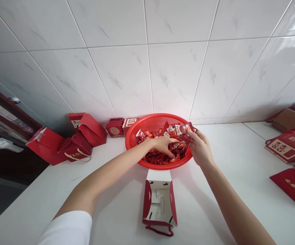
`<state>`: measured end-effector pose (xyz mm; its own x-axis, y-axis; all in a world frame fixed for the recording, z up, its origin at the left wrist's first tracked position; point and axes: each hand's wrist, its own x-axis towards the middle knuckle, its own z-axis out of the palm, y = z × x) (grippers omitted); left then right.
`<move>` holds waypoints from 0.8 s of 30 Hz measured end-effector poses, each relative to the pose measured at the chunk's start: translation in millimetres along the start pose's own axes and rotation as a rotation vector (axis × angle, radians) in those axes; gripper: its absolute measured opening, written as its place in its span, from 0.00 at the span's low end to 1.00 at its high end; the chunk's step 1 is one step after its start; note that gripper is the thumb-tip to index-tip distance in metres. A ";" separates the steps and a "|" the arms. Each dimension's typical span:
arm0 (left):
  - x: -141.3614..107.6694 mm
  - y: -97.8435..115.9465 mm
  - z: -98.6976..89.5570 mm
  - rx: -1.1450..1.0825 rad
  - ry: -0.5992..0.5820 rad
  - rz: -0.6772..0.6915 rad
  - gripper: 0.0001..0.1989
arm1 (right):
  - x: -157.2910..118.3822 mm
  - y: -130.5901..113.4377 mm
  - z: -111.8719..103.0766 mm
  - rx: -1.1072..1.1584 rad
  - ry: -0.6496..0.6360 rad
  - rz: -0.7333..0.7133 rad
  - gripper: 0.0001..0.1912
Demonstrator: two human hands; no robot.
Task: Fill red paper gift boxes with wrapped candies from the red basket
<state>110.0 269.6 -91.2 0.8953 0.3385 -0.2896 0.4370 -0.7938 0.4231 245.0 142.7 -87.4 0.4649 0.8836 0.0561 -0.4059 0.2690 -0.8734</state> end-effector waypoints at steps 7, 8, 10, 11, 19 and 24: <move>5.1 14.5 4.7 0.186 0.081 -0.076 0.32 | -0.8 -0.4 0.2 -0.003 0.002 0.002 0.22; 5.8 14.3 3.9 0.207 0.102 -0.082 0.29 | -0.9 -0.1 0.0 -0.004 -0.002 0.003 0.22; 6.5 11.3 0.6 0.245 0.157 -0.103 0.21 | -1.0 0.6 -0.8 -0.012 -0.009 0.006 0.21; 6.4 8.8 -1.6 0.262 0.187 -0.124 0.18 | -0.9 1.0 -1.2 -0.017 -0.009 0.004 0.21; 1.1 -9.4 -14.3 0.303 0.306 -0.297 0.28 | -1.4 0.3 -0.6 -0.027 0.015 0.008 0.20; -1.6 0.8 -12.9 0.246 0.391 -0.064 0.21 | -1.6 -1.1 -0.1 -0.023 0.016 0.015 0.21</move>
<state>110.1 274.9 -79.3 0.8532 0.5185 0.0563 0.5014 -0.8451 0.1853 244.7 140.9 -86.7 0.4712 0.8813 0.0359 -0.3950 0.2472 -0.8848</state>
